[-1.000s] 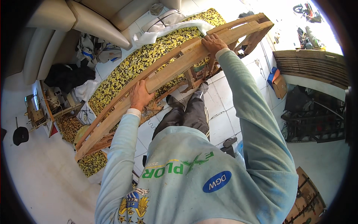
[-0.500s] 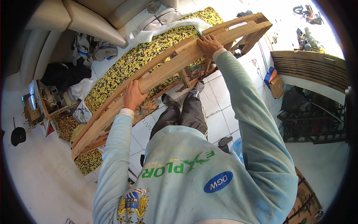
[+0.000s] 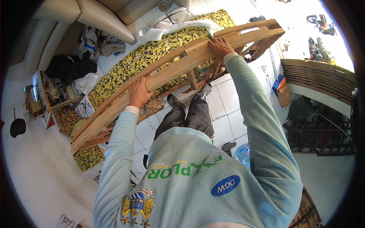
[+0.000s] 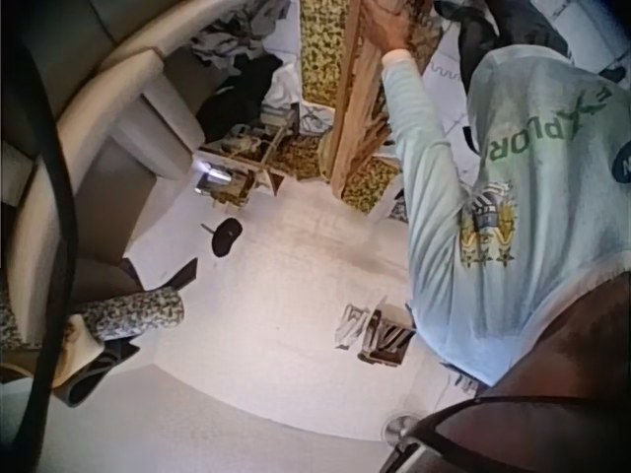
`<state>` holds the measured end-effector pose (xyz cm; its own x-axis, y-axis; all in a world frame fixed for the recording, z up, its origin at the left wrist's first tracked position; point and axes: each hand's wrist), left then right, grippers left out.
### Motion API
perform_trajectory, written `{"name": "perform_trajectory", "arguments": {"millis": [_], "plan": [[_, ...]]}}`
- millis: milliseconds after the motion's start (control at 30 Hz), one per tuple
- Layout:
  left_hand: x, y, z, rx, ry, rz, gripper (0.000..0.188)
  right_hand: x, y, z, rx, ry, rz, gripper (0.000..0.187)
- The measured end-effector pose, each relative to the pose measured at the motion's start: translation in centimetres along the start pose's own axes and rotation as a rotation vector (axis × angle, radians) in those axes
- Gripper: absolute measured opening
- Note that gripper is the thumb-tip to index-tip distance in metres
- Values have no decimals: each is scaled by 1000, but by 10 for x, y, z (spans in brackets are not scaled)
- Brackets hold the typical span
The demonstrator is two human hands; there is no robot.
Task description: The person assembles a wooden frame structure on a tiled floor. They position wooden slats and strike them into place using a hammer. The workspace contains large bags of yellow packing material and other furniture parts.
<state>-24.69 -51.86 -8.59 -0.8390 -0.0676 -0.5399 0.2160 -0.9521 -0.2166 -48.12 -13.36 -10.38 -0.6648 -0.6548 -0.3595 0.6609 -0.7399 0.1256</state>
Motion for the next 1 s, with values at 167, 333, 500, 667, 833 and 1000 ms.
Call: {"name": "perform_trajectory", "arguments": {"millis": [167, 333, 500, 667, 833, 1000], "plan": [[2, 4, -6, -34, -7, -6, 70, -1, 0, 0, -20, -20, 3, 72], [0, 7, -9, -44, -76, -1, 72, 0, 1, -1, -41, -31, -13, 74], [-2, 6, -6, -70, -39, 20, 73, 3, 0, -1, -42, -15, -2, 76], [-2, 8, -5, -52, -19, 27, 76, 3, 2, 3, -51, 15, -15, 77], [-1, 11, -7, -65, -15, 26, 78, 3, 4, 4, -74, -6, -4, 76], [0, 12, -10, -48, -19, 28, 82, 6, 0, 1, -67, 15, 2, 77]]}}
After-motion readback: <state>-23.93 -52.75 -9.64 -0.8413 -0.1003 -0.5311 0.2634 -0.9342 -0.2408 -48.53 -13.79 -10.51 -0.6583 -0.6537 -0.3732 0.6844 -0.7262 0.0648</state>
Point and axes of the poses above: each hand's wrist, its own x-axis towards the middle knuckle, its own z-axis out of the back of the hand, y = z × x, and after that the axes turned 7 degrees about y, right-handed
